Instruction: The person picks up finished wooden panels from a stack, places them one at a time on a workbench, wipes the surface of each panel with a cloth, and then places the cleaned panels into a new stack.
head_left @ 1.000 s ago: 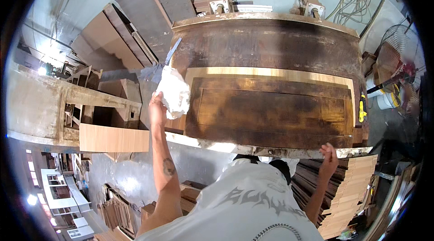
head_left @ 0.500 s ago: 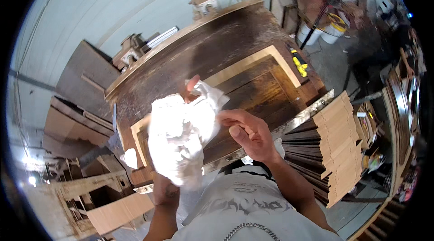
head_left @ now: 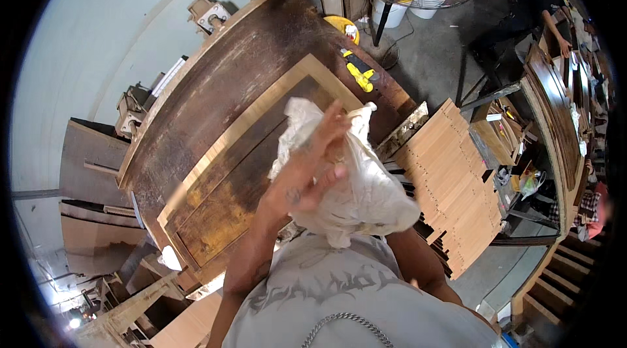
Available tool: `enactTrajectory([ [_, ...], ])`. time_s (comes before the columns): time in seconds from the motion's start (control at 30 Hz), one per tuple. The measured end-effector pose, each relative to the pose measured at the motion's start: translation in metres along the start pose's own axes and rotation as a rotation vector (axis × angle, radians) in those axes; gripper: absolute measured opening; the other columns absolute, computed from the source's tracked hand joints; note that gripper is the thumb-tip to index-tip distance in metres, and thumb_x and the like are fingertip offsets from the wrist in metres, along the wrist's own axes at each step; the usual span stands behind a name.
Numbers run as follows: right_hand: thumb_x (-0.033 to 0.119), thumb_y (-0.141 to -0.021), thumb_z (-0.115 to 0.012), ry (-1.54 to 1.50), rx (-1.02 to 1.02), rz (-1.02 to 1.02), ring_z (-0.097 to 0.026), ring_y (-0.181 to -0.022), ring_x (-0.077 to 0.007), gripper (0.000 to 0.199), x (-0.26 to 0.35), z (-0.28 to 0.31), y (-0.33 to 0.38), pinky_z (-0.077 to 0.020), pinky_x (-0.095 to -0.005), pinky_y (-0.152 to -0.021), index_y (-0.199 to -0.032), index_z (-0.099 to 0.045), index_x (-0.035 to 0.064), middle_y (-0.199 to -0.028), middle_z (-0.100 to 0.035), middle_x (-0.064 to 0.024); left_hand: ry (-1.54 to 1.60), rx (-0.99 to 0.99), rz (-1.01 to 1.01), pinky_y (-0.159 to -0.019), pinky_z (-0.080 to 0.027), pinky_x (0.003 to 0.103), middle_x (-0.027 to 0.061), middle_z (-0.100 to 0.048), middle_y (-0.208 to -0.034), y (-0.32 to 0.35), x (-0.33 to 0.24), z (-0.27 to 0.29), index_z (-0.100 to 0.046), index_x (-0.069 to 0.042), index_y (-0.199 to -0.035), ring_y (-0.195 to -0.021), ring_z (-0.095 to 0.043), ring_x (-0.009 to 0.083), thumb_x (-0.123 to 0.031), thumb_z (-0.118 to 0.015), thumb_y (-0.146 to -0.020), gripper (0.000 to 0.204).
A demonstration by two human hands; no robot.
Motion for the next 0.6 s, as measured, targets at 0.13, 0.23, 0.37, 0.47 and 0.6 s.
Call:
enactTrajectory([
  [0.13, 0.019, -0.086, -0.055, -0.044, -0.107, -0.017, -0.056, -0.092, -0.0187, 0.031, 0.002, 0.041, 0.003, -0.0448, -0.0297, -0.083, -0.110, -0.054, -0.0012, -0.101, -0.059, -0.0105, -0.366, -0.009, 0.024, -0.111, -0.009, 0.045, 0.0195, -0.028, -0.141, -0.019, 0.037, -0.007, -0.035, -0.002, -0.130, -0.131, -0.028, 0.0370, -0.022, -0.046, -0.092, 0.044],
  [0.23, 0.019, -0.085, -0.056, -0.048, -0.211, 0.010, -0.056, -0.093, -0.0200, 0.032, 0.003, 0.065, 0.008, -0.0445, -0.0305, -0.083, -0.110, -0.054, -0.0010, -0.101, -0.058, -0.0111, -0.383, -0.072, 0.142, -0.110, -0.013, 0.045, 0.0195, -0.035, -0.137, -0.020, 0.072, -0.020, -0.037, -0.002, -0.129, -0.128, -0.032, 0.0372, -0.025, -0.045, -0.093, 0.043],
  [0.37, 0.019, -0.083, -0.057, -0.047, -0.451, 0.146, -0.055, -0.095, -0.0219, 0.033, 0.019, 0.111, 0.018, -0.0441, -0.0316, -0.084, -0.109, -0.054, -0.0007, -0.103, -0.058, -0.0120, -0.312, -0.218, 0.320, -0.107, -0.019, 0.046, 0.0201, -0.043, -0.131, -0.002, 0.096, -0.031, -0.040, -0.001, -0.127, -0.124, -0.038, 0.0370, -0.025, -0.046, -0.092, 0.042],
  [0.47, 0.020, -0.082, -0.058, -0.043, -0.707, 0.387, -0.055, -0.097, -0.0232, 0.034, 0.049, 0.152, 0.031, -0.0438, -0.0323, -0.084, -0.109, -0.054, -0.0005, -0.103, -0.058, -0.0126, -0.391, -0.236, 0.348, -0.105, -0.024, 0.046, 0.0202, -0.046, -0.127, 0.023, 0.102, -0.038, -0.042, -0.001, -0.125, -0.120, -0.041, 0.0381, -0.023, -0.048, -0.092, 0.040],
  [0.6, 0.020, -0.080, -0.060, 0.176, -0.961, 0.674, -0.054, -0.099, -0.0251, 0.036, 0.092, 0.169, 0.020, -0.0433, -0.0334, -0.085, -0.109, -0.054, -0.0003, -0.104, -0.058, -0.0134, -0.486, -0.274, 0.552, -0.102, -0.028, 0.047, 0.0214, -0.047, -0.126, 0.064, 0.128, -0.037, -0.045, -0.001, -0.122, -0.118, -0.042, 0.0390, -0.021, -0.048, -0.092, 0.036],
])
Point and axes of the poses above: each hand's wrist, its own y-axis away from the middle knuckle, its own z-axis out of the back of the hand, x = y × z, the point moved 1 cm from there along -y, towards the middle knuckle
